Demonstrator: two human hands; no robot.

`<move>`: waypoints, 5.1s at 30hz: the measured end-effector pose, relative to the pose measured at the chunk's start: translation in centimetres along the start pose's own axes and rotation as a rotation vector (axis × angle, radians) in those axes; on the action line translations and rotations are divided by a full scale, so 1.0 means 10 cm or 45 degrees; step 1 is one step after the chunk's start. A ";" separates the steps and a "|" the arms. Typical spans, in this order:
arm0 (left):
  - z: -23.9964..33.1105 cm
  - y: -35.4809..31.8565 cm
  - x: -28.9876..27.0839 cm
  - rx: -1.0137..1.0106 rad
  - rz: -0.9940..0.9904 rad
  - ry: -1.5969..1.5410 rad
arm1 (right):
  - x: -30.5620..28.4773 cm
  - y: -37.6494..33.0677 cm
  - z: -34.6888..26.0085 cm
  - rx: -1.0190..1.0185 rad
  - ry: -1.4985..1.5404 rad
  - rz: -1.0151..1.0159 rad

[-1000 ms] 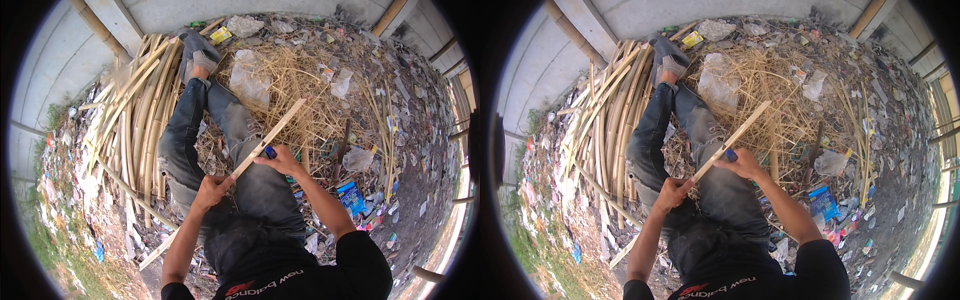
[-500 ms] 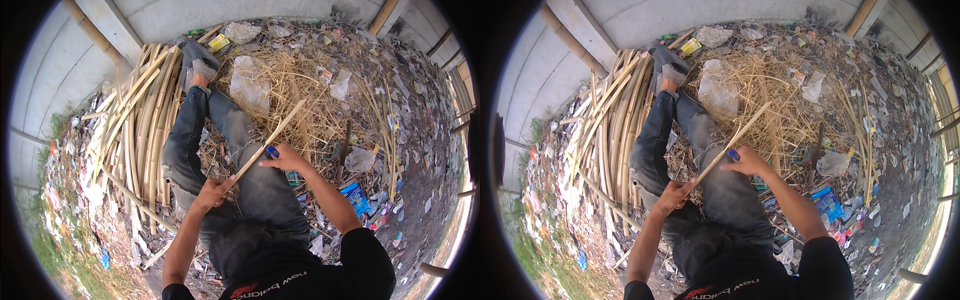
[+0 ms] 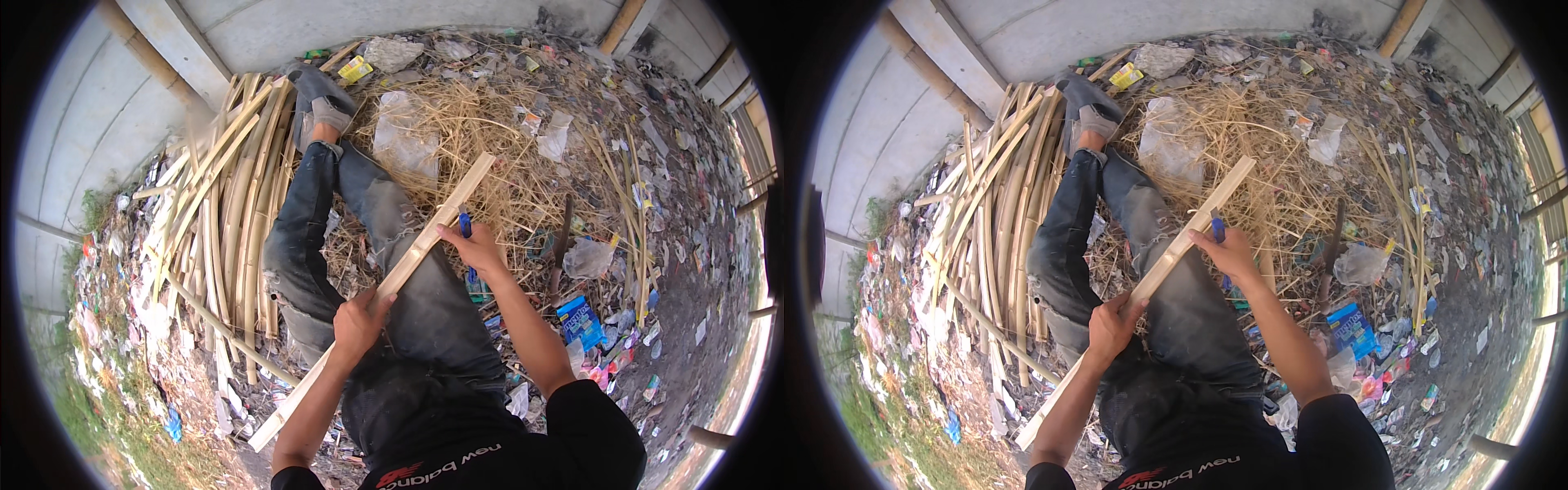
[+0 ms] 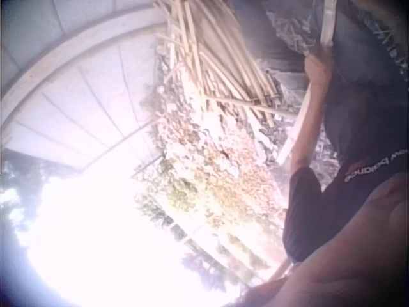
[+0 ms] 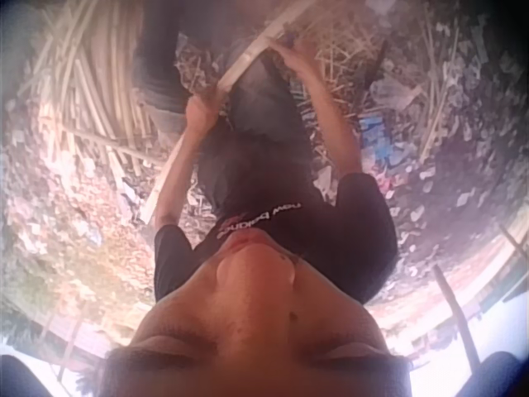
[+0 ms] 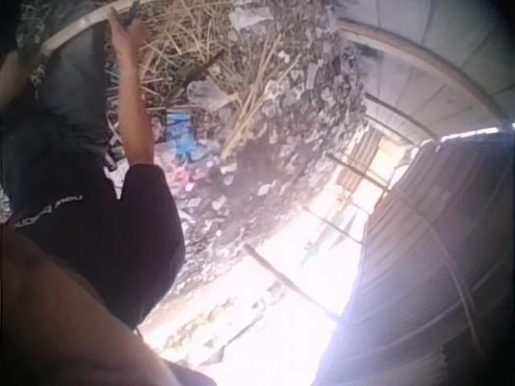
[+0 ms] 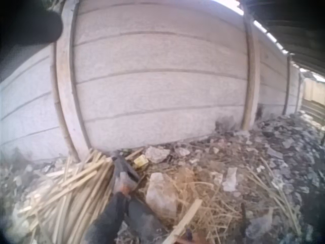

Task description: The person sits on the ground and uses a knife to shave thin strips from a long bamboo pole. They hold the pole with their left hand and scrape the surface with the knife in their right hand, creating a pile of bamboo shavings.

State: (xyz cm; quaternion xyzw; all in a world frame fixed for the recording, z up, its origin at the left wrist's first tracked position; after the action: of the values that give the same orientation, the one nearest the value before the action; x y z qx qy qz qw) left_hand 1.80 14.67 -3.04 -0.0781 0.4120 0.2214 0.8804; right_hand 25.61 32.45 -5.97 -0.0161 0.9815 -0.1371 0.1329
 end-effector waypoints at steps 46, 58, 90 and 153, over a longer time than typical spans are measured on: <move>-0.14 0.17 0.40 -0.177 -0.247 -0.296 | 0.42 -0.06 0.45 -0.487 -0.268 -0.010; -0.14 0.38 0.45 -0.553 -0.559 -0.646 | 0.36 0.01 0.29 -0.491 -0.164 -0.385; -0.18 0.37 0.37 -0.765 -0.699 -0.798 | 0.26 0.21 -0.26 -0.330 -0.637 -0.156; 0.40 0.51 -0.62 -0.279 0.554 -1.706 | 0.81 -0.73 -0.94 -0.108 0.780 -0.282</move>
State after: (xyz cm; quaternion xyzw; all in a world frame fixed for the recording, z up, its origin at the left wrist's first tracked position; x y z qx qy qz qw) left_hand -1.23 18.51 4.47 0.0707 -0.2363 0.4327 0.8672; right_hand 15.27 27.37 2.65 -0.0864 0.9729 -0.1083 -0.1851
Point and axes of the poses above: each hand's wrist, its own y-axis towards the middle knuckle, its own x-axis out of the palm, z = x × y, the point moved 5 cm from there along y, towards the middle knuckle, and after that the axes turned 13 degrees about z, right-handed, at the moved point
